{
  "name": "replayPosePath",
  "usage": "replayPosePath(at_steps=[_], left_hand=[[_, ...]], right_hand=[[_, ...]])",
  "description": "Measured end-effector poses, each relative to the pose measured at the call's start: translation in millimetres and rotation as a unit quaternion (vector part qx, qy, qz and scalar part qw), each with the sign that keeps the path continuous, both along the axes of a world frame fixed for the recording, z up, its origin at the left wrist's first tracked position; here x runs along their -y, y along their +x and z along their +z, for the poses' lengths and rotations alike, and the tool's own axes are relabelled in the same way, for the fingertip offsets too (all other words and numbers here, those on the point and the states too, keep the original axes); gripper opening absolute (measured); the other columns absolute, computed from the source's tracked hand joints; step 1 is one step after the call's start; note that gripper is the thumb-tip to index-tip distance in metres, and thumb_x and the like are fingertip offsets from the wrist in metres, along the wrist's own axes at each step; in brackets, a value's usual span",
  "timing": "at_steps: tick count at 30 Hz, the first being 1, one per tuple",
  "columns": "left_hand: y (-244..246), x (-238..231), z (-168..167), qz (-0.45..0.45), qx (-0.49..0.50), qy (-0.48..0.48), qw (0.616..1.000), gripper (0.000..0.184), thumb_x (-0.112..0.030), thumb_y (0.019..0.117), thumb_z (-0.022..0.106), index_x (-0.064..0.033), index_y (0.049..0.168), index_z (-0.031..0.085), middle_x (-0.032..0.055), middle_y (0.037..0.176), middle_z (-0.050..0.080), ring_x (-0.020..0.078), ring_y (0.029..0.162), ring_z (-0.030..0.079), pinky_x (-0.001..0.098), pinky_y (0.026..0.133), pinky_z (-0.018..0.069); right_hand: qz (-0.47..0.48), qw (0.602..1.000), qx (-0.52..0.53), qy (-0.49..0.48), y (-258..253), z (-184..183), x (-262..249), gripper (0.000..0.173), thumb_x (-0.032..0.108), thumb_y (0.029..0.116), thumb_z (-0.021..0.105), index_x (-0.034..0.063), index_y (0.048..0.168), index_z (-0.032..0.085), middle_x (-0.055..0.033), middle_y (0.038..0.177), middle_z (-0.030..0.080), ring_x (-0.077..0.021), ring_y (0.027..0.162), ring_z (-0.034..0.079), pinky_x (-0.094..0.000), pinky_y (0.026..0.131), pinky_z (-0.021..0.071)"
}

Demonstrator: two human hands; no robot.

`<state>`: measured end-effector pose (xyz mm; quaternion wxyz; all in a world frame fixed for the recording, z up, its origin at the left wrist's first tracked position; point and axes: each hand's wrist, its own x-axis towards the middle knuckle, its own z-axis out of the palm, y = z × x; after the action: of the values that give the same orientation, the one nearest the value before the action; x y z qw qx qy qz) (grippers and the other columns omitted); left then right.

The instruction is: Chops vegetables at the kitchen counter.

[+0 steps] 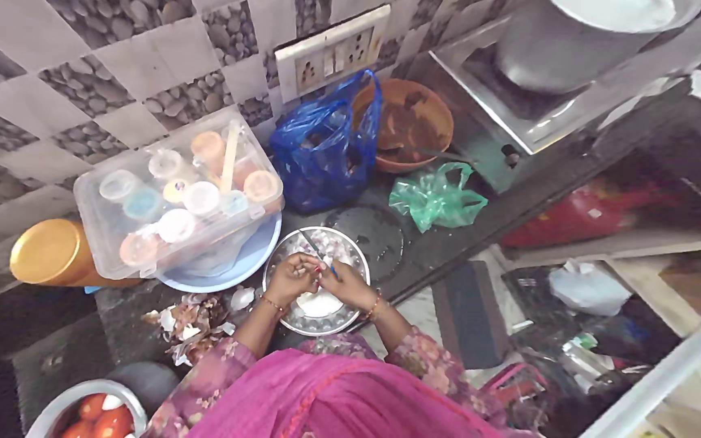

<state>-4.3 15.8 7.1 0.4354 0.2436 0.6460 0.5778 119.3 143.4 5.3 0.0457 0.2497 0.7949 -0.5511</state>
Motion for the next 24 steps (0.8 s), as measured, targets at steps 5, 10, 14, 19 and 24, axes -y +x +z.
replayPosePath(at_steps=[5, 10, 14, 19, 24], left_hand=[[-2, -1, -1, -0.013, 0.01, 0.007, 1.0, 0.026, 0.009, 0.0803, 0.066, 0.0031, 0.105, 0.062, -0.0006, 0.087, 0.068, 0.0031, 0.071, 0.064, 0.0208, 0.064, 0.056], [-3, -2, -2, -0.016, 0.006, 0.003, 1.0, 0.022, 0.007, 0.0853, 0.065, 0.0041, 0.107, 0.062, 0.0005, 0.088, 0.067, 0.0032, 0.069, 0.063, 0.021, 0.064, 0.0559], [0, -2, 0, 0.008, -0.006, 0.003, 1.0, 0.021, 0.007, 0.0874, 0.066, 0.0054, 0.107, 0.062, 0.0027, 0.09, 0.067, 0.0038, 0.071, 0.065, 0.0218, 0.066, 0.0577], [-8, -1, 15, 0.026, -0.195, -0.103, 0.975, 0.025, -0.004, 0.0908, 0.07, 0.0026, 0.115, 0.069, 0.0135, 0.103, 0.073, 0.0159, 0.09, 0.07, 0.0348, 0.088, 0.0568], [-18, 12, 11, -0.064, -0.338, -0.078, 0.936, 0.027, -0.004, 0.0961, 0.06, 0.0015, 0.121, 0.071, 0.0176, 0.126, 0.069, 0.027, 0.116, 0.067, 0.0435, 0.104, 0.0511]], right_hand=[[-0.001, 1.0, -0.009, -0.012, -1, -4, 0, 0.036, 0.027, 0.1073, 0.044, -0.0024, 0.091, 0.058, -0.0058, 0.078, 0.052, -0.0129, 0.071, 0.051, -0.0327, 0.068, 0.045], [0.001, 1.0, 0.015, -0.016, -4, 1, -1, 0.038, 0.027, 0.1078, 0.044, -0.0024, 0.09, 0.059, -0.0072, 0.078, 0.053, -0.0153, 0.072, 0.052, -0.0362, 0.07, 0.0458], [-0.016, 0.999, 0.011, -0.029, -6, -2, 3, 0.035, 0.026, 0.1077, 0.044, 0.0003, 0.088, 0.058, -0.0024, 0.075, 0.05, -0.0101, 0.068, 0.05, -0.0313, 0.066, 0.044], [0.005, 0.991, 0.093, 0.096, 0, 15, -2, 0.048, 0.04, 0.1077, 0.042, -0.0025, 0.102, 0.063, -0.0149, 0.085, 0.062, -0.0279, 0.082, 0.063, -0.049, 0.077, 0.0513], [0.059, 0.957, 0.158, 0.236, 4, 52, -12, 0.045, 0.032, 0.1086, 0.035, -0.0014, 0.112, 0.064, -0.0219, 0.109, 0.068, -0.0378, 0.105, 0.067, -0.0574, 0.086, 0.0509]])
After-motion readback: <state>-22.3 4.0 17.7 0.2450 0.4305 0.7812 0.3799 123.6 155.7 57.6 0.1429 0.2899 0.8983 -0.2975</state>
